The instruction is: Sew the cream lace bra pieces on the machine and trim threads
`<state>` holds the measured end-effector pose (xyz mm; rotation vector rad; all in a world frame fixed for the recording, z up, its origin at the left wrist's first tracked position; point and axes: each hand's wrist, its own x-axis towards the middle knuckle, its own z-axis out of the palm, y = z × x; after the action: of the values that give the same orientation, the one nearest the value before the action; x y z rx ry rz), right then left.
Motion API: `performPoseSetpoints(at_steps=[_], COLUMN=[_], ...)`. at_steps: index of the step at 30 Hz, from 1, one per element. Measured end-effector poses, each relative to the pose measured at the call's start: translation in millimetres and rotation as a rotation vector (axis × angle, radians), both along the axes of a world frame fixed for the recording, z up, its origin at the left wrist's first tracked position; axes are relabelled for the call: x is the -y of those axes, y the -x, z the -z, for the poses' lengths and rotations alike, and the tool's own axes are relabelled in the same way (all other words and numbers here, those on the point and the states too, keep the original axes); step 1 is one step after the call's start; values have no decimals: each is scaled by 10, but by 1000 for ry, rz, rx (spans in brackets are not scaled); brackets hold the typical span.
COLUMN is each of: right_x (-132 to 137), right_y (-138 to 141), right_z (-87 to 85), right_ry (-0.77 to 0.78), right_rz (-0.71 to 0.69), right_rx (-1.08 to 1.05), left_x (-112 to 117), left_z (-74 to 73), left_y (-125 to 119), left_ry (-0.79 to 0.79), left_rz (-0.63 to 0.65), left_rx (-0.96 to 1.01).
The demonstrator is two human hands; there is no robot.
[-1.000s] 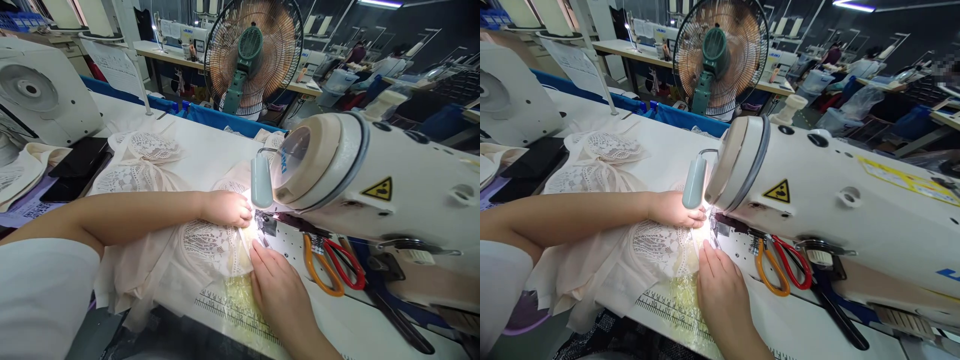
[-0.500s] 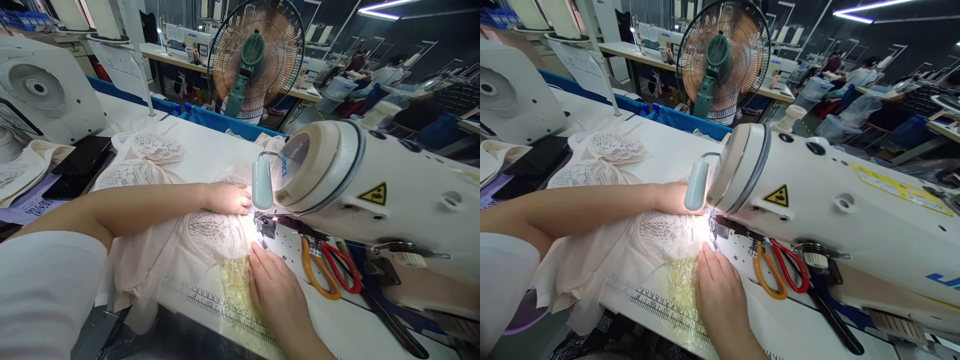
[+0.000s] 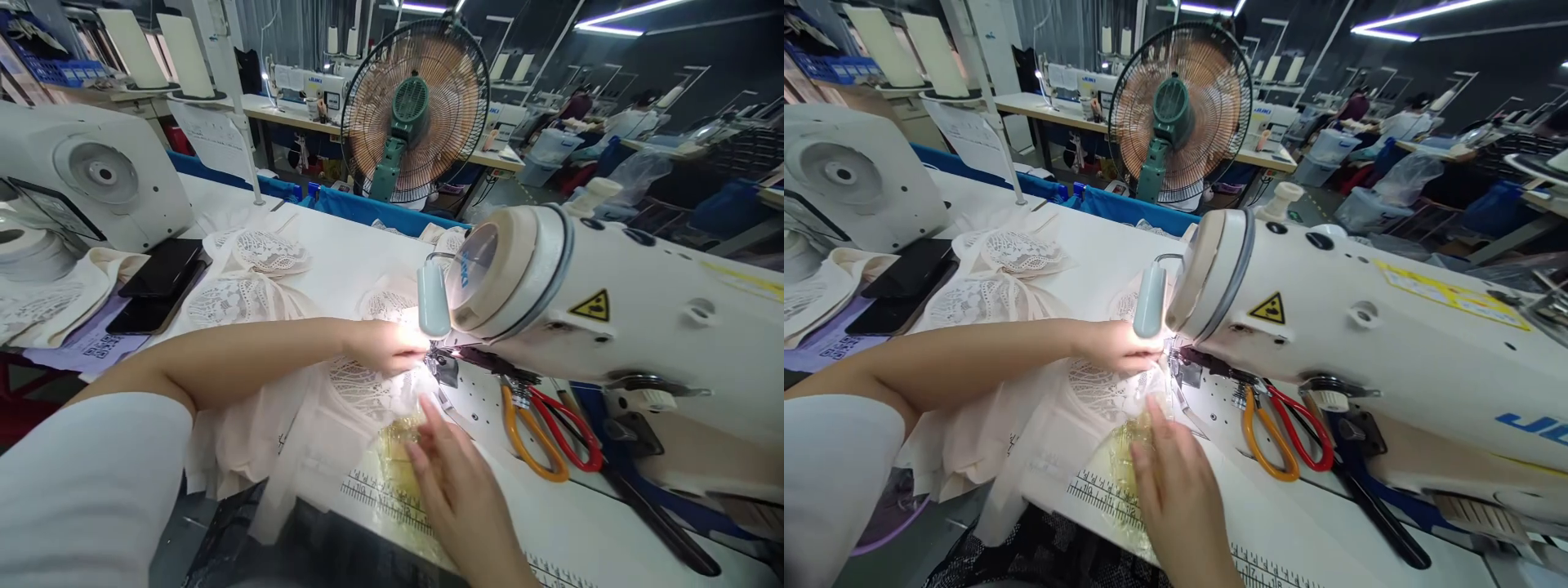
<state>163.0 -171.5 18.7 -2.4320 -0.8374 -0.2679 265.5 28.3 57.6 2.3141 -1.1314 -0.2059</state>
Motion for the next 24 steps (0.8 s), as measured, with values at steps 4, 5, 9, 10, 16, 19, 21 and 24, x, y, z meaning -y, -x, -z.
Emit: performPoseSetpoints(at_steps=[4, 5, 9, 10, 16, 19, 21, 24], right_x=[-221, -244, -167, -128, -18, 4, 28, 59], right_y=[78, 66, -37, -60, -133, -180, -211, -238], right_z=[-50, -59, -60, -51, 21, 31, 20, -3], right_ry=[-89, -114, -171, -164, -76, -12, 18, 44], right_rz=[-143, -120, 31, 52, 102, 91, 66, 15], right_rx=[-218, -247, -295, -307, -277, -263, -263, -266], left_x=[-7, -3, 16, 24, 120, 161, 172, 188], left_z=[32, 51, 113, 124, 209, 236, 238, 222], left_y=[55, 84, 233, 265, 348, 394, 438, 492], left_ry=[193, 177, -82, -176, -393, -430, -461, -498], left_rz=[-224, -295, -434, -422, -415, -395, -358, -340], left_rx=[-134, -121, 52, 99, 191, 270, 364, 468])
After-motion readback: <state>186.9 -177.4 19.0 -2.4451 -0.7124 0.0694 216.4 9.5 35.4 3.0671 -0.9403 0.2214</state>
